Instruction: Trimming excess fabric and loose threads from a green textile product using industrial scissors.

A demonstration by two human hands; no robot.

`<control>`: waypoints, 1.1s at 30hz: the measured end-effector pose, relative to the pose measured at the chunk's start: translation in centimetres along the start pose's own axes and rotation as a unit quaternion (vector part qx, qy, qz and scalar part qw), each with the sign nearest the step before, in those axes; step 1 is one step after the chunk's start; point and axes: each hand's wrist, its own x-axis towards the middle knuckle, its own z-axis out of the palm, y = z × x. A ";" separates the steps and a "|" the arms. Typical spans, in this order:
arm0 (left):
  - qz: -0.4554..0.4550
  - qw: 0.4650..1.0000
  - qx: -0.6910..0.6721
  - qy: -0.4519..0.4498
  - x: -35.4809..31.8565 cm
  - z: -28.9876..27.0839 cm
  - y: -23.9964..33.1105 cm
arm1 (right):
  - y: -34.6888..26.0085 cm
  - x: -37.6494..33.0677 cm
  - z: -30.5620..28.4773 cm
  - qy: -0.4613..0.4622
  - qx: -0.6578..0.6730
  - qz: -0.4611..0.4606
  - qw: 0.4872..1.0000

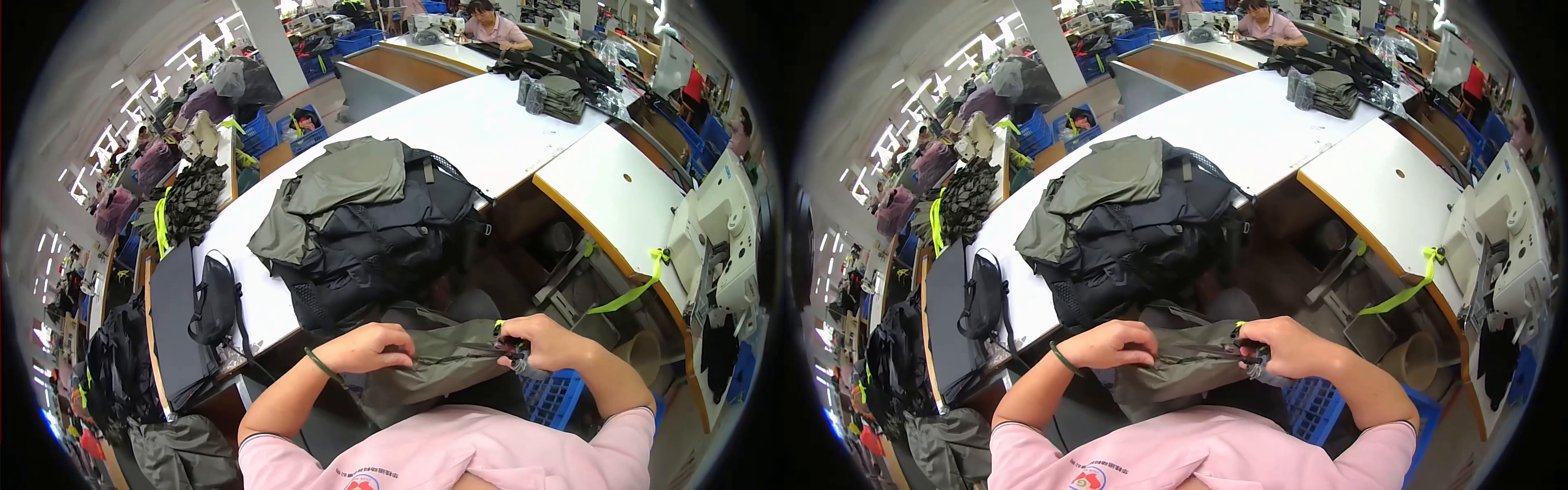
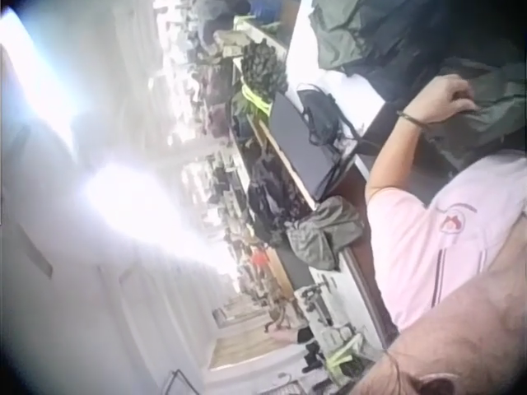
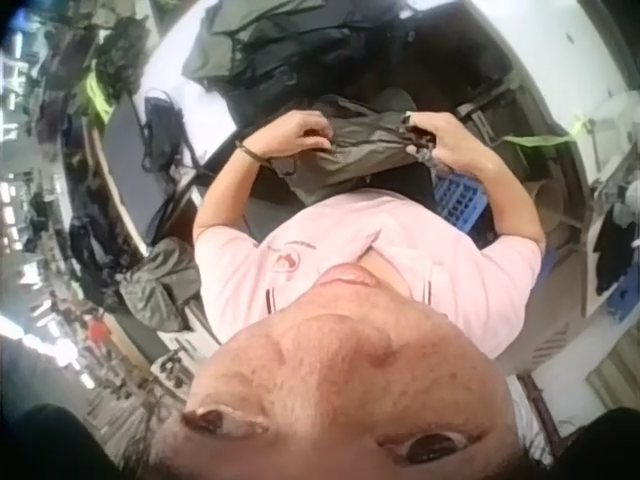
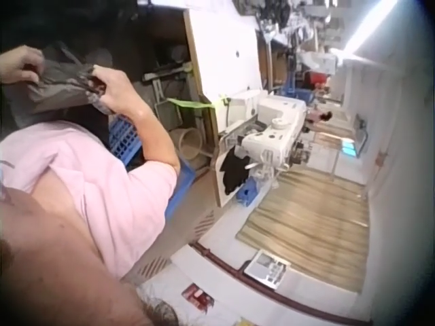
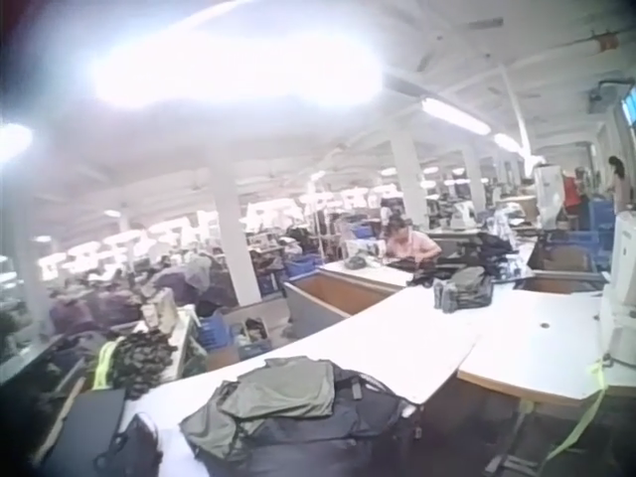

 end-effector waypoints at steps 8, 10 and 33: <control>0.162 0.920 0.250 0.256 -1.8 0.8 2.7 | -1.3 -1.5 -0.5 0.065 -0.015 -0.003 0.998; 0.227 0.850 0.350 0.321 -1.9 0.3 5.1 | -1.2 -1.5 -0.9 0.110 -0.023 -0.032 0.993; 0.222 0.880 0.289 0.306 -2.1 5.4 4.4 | 1.1 -4.3 1.3 0.151 -0.038 -0.058 0.986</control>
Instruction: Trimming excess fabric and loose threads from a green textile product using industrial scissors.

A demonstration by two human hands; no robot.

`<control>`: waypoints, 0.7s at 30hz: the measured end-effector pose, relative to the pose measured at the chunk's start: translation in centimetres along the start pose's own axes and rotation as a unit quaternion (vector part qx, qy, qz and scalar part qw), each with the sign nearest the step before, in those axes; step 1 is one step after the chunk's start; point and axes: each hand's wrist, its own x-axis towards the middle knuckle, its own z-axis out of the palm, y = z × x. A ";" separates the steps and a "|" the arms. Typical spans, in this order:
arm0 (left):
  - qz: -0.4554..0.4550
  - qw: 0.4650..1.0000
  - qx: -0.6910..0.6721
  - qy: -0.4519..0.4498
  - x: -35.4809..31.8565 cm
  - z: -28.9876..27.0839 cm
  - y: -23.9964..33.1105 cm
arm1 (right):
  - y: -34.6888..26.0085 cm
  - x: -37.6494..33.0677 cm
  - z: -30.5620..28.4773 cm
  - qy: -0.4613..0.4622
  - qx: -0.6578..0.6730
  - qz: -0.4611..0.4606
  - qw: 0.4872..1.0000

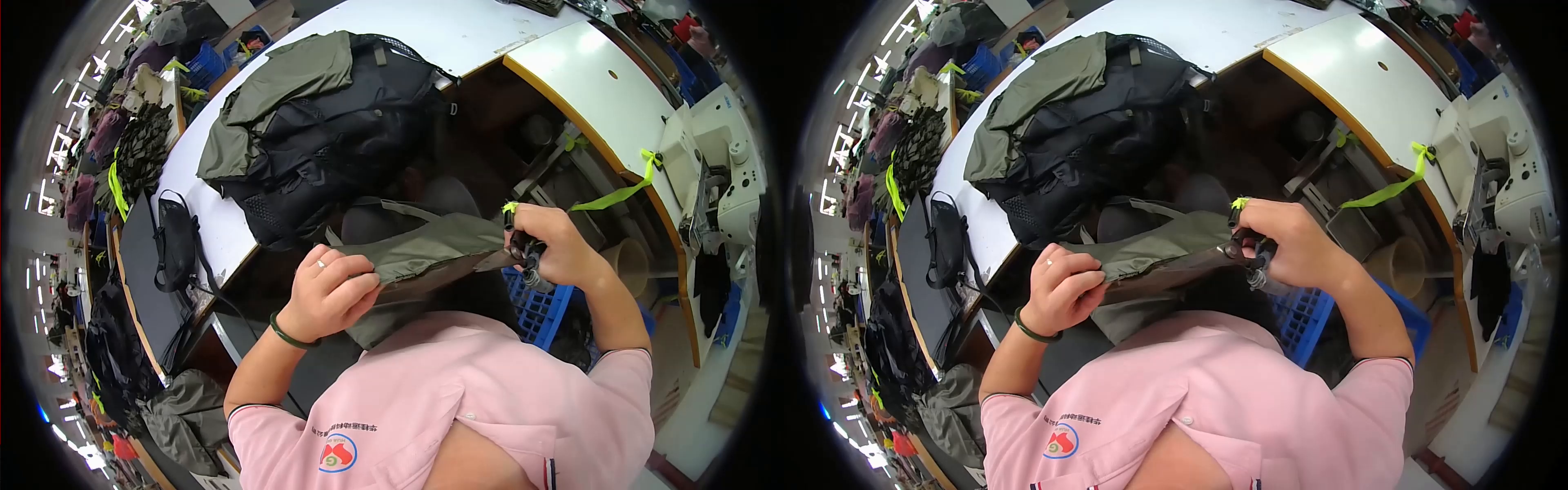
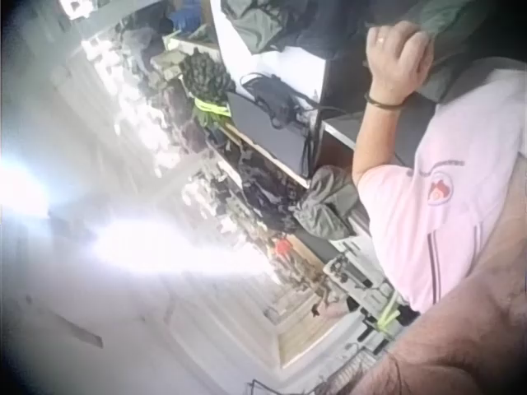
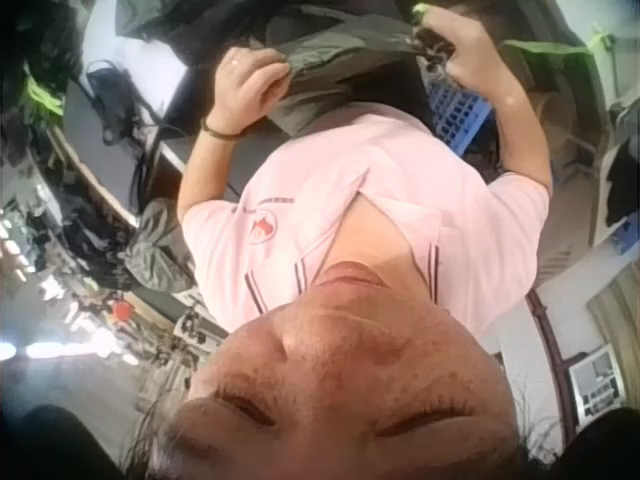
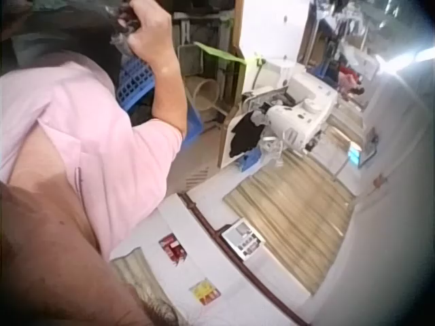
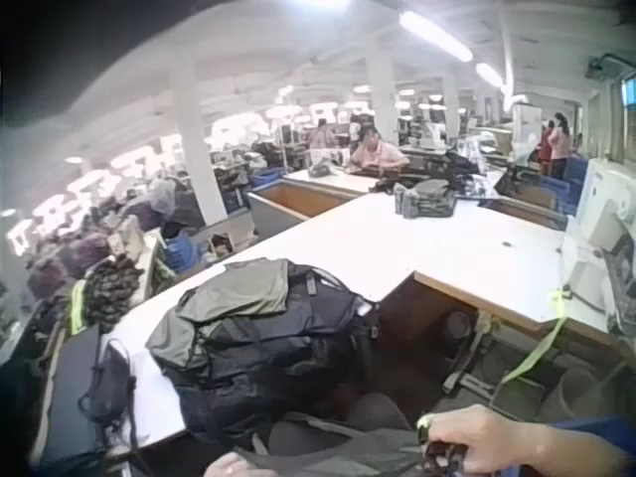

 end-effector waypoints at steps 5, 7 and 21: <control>-0.037 0.998 -0.045 -0.038 -0.1 1.6 -0.2 | 0.3 -0.4 0.2 -0.010 0.000 -0.015 1.000; -0.011 1.000 -0.007 -0.020 -0.5 1.8 -0.5 | 0.4 -0.7 0.4 -0.014 0.014 0.007 1.000; -0.091 0.989 0.012 -0.114 4.5 3.3 2.4 | -0.8 0.1 2.1 -0.039 0.063 0.023 0.997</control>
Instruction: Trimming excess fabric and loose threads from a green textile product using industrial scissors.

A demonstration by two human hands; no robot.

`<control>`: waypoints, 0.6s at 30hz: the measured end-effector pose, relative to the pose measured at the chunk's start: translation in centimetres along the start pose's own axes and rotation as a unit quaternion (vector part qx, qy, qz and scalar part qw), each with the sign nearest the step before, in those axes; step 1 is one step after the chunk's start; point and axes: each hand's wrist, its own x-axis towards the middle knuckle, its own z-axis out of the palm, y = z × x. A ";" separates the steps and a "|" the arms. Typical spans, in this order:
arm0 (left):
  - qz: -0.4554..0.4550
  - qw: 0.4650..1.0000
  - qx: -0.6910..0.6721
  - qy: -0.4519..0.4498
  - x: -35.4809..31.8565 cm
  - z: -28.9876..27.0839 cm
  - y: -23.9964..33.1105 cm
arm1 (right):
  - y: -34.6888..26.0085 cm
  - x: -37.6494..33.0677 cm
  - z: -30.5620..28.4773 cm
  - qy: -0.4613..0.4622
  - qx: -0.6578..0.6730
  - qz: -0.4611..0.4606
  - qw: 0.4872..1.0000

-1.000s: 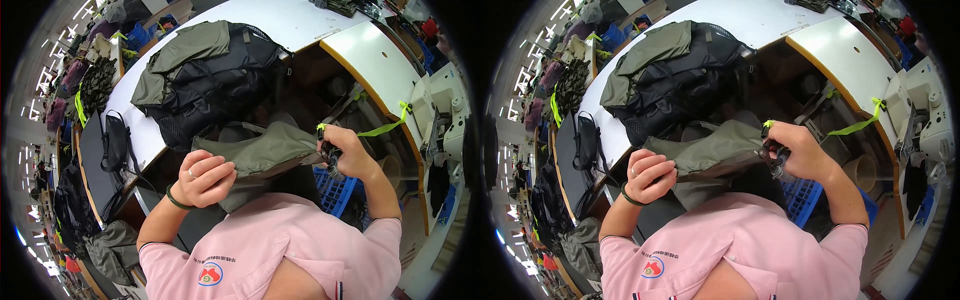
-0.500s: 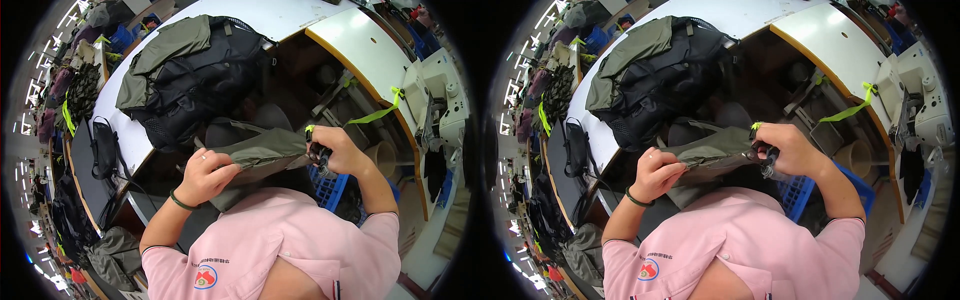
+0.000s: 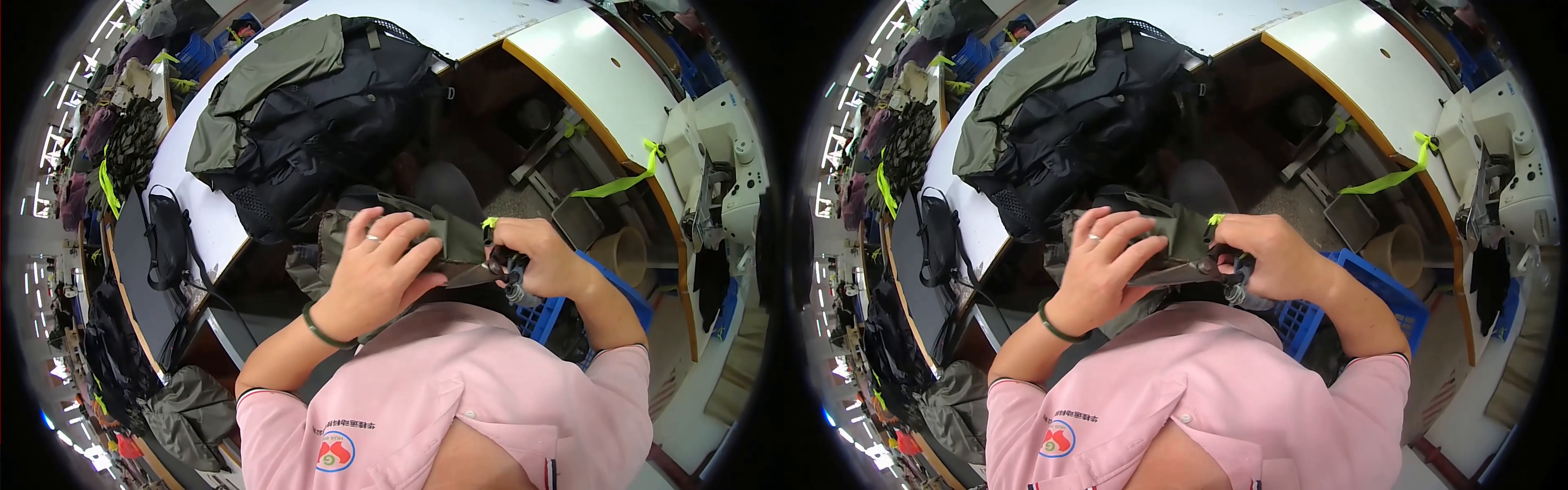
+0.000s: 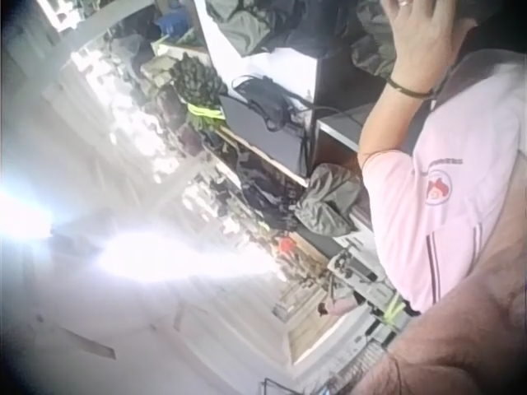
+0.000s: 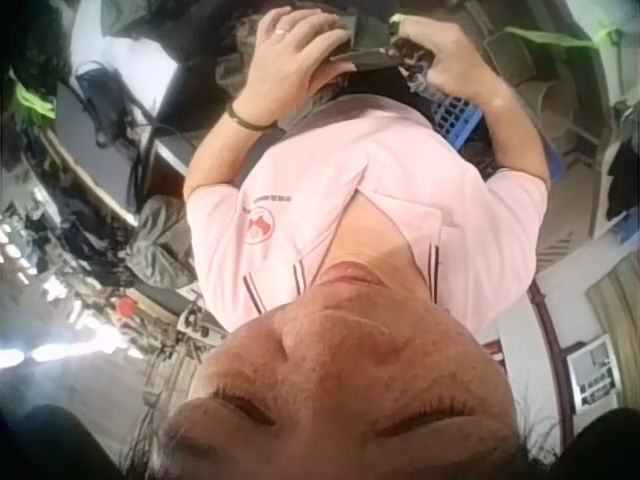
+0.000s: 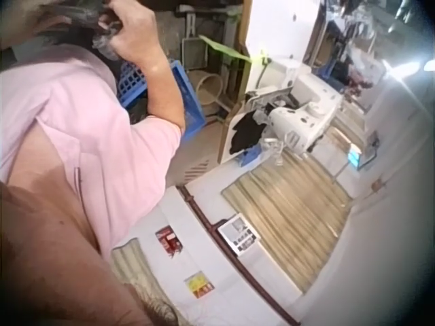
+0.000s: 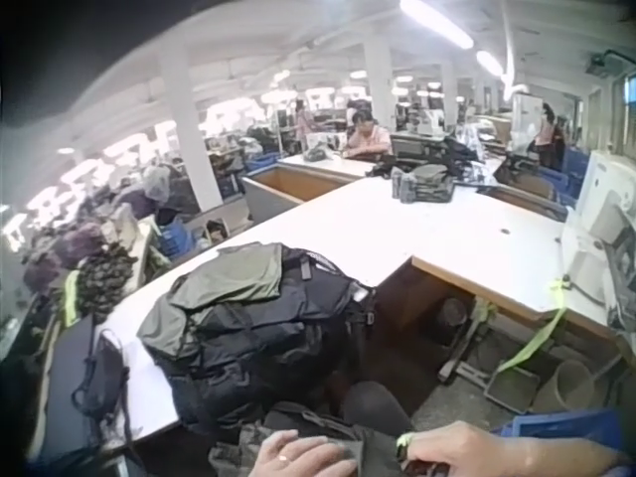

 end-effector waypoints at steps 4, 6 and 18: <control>0.034 0.993 -0.100 0.061 -0.5 2.8 -1.5 | 0.1 -0.3 0.8 -0.018 0.009 -0.003 1.000; 0.040 0.988 -0.127 0.075 -0.8 3.3 -1.7 | -0.3 -0.8 0.2 -0.047 0.023 0.026 0.998; 0.068 0.977 -0.156 0.128 -1.2 3.6 -1.3 | -0.7 -1.6 -3.4 0.024 -0.346 -0.045 0.937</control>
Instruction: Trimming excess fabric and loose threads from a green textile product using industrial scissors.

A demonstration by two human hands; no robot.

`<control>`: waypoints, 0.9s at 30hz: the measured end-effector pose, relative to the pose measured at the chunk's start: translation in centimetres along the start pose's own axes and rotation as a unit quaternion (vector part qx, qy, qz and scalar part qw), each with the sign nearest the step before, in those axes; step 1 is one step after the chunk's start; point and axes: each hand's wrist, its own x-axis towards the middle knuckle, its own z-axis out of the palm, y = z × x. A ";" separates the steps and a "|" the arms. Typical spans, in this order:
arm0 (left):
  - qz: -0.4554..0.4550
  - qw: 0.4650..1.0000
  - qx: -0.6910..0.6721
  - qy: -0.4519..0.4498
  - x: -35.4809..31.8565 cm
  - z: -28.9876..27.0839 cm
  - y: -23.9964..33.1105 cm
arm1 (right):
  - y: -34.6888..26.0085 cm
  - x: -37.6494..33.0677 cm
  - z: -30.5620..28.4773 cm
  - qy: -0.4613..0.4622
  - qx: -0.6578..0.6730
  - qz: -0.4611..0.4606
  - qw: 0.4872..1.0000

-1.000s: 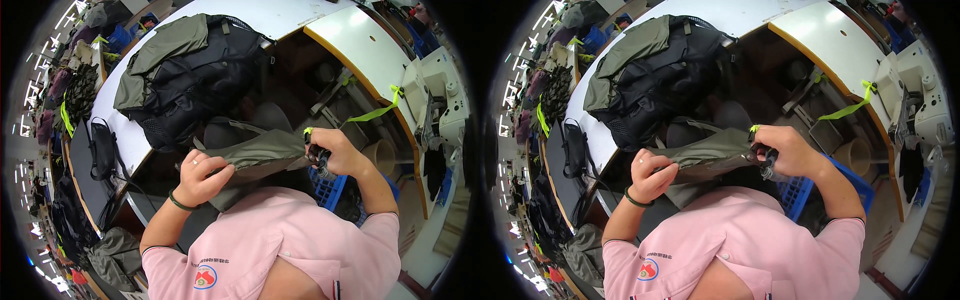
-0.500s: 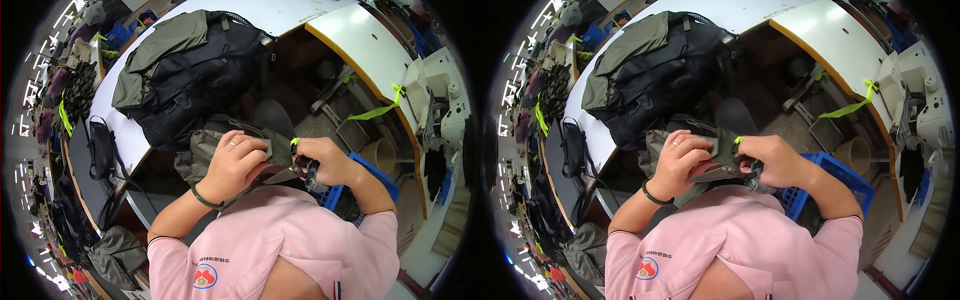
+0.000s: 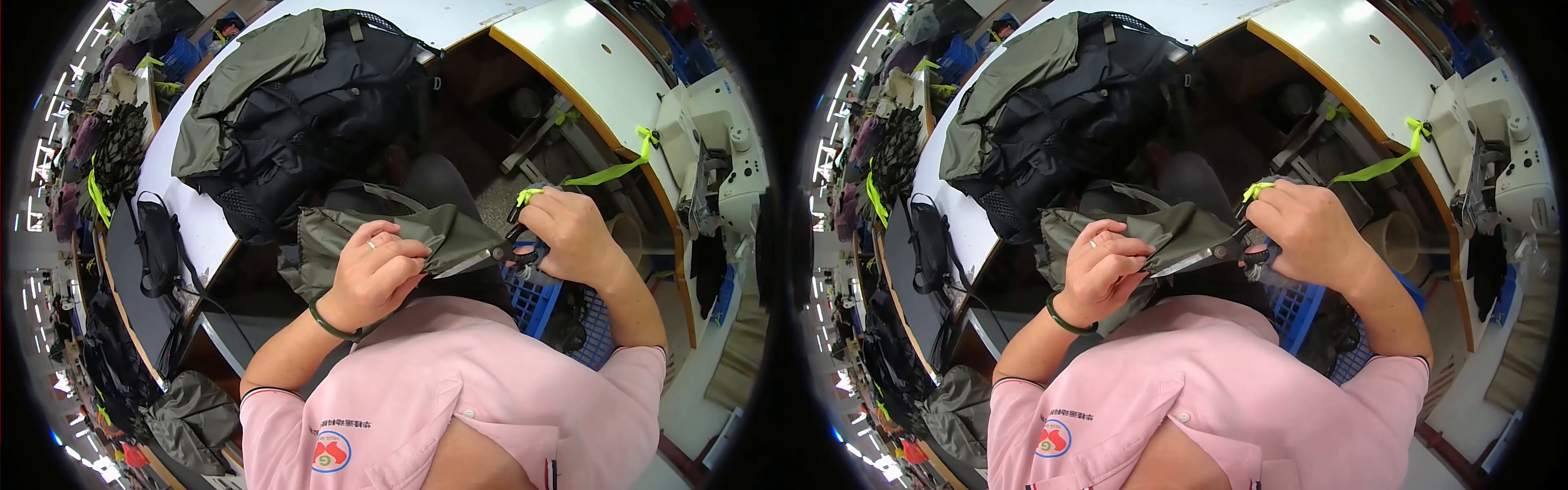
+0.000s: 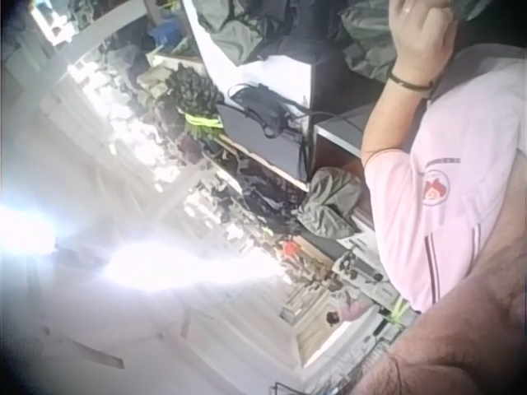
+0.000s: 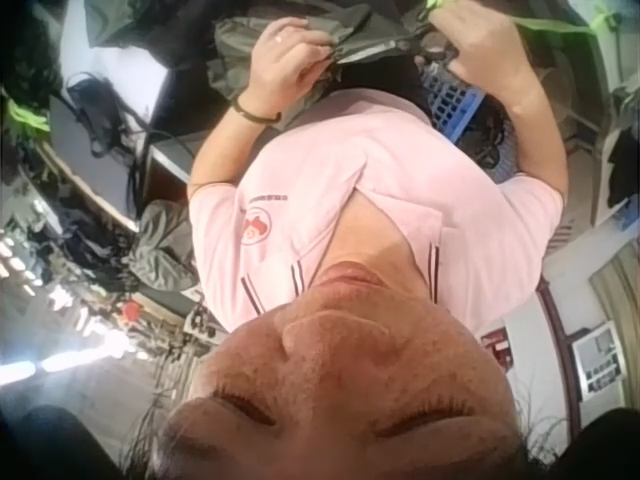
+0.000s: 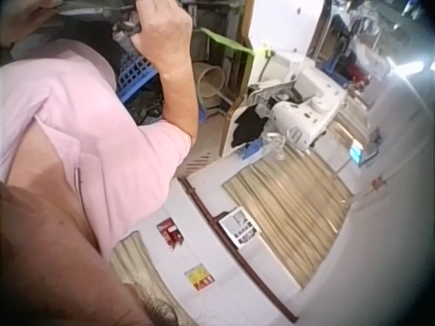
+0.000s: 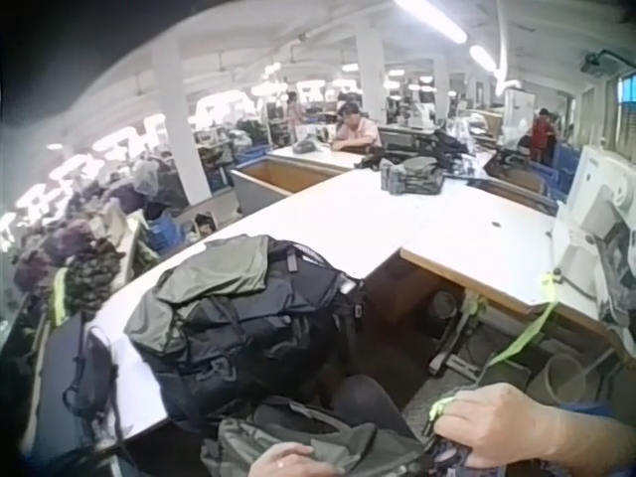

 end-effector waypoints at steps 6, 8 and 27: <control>-0.001 1.000 -0.018 -0.013 0.1 0.3 -0.2 | 0.0 0.0 0.2 -0.011 -0.015 0.003 1.000; 0.002 1.000 -0.017 -0.015 0.4 0.0 -0.1 | 0.0 0.2 0.1 -0.013 -0.019 -0.001 1.000; -0.114 0.980 -0.047 -0.158 -0.3 -3.3 -1.9 | -2.3 2.6 3.4 -0.089 0.326 0.046 0.940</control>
